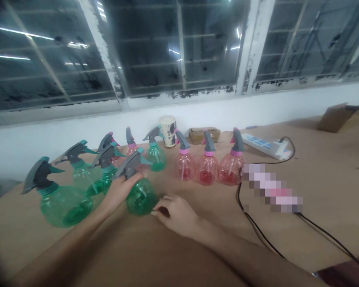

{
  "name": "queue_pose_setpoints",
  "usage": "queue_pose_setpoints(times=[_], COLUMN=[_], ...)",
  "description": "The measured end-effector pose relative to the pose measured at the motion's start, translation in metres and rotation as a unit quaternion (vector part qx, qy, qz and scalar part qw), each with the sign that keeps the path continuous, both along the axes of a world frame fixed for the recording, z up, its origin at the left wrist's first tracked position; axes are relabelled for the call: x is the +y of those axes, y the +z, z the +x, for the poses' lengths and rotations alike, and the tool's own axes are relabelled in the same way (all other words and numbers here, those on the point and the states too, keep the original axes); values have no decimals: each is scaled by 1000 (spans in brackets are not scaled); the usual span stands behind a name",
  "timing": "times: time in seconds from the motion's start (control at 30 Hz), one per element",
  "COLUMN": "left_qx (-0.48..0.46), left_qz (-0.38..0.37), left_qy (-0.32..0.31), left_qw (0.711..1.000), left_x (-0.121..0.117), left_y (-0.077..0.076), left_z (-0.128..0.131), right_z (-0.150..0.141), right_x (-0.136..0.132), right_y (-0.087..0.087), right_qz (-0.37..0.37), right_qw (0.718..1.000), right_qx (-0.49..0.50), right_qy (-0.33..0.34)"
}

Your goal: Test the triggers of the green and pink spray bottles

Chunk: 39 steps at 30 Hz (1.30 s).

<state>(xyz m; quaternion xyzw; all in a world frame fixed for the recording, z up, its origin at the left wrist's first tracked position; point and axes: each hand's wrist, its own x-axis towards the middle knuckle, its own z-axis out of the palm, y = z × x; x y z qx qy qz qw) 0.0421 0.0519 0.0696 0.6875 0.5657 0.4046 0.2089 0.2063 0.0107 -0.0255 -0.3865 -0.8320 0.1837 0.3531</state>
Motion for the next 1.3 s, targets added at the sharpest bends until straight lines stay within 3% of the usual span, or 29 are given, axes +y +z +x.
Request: queue_pose_setpoints(times=[0.2, 0.33, 0.5, 0.73, 0.87, 1.0, 1.17, 1.3], left_qx=[-18, -46, -65, -76, -68, -55, -59, -41], left_qz=[-110, -146, -166, -117, -129, -138, -111, -108], left_qy=[-34, -65, -49, -75, -83, -107, -118, -55], left_qw=[993, 986, 983, 987, 986, 983, 985, 992], left_x=[-37, -49, -54, -64, -63, -61, -61, -56], left_y=[5, 0, -6, -4, -6, -6, -3, -3], left_z=[-37, -57, -68, -81, -85, -80, -75, -74], right_z=[3, -4, -43, -110, -125, -126, -105, -83], right_x=[1, 5, 27, 62, 73, 79, 75, 75], right_y=[2, 1, 2, 10, 14, 16, 17, 13], right_qz=[-21, -45, -60, -5, -23, -7, 6, 9], right_qw=[1000, 998, 995, 984, 984, 990, 985, 980], right_qx=[12, 14, -11, 145, 122, 91, 68, 67], right_qy=[-13, -45, -84, -105, -128, -112, -160, -189])
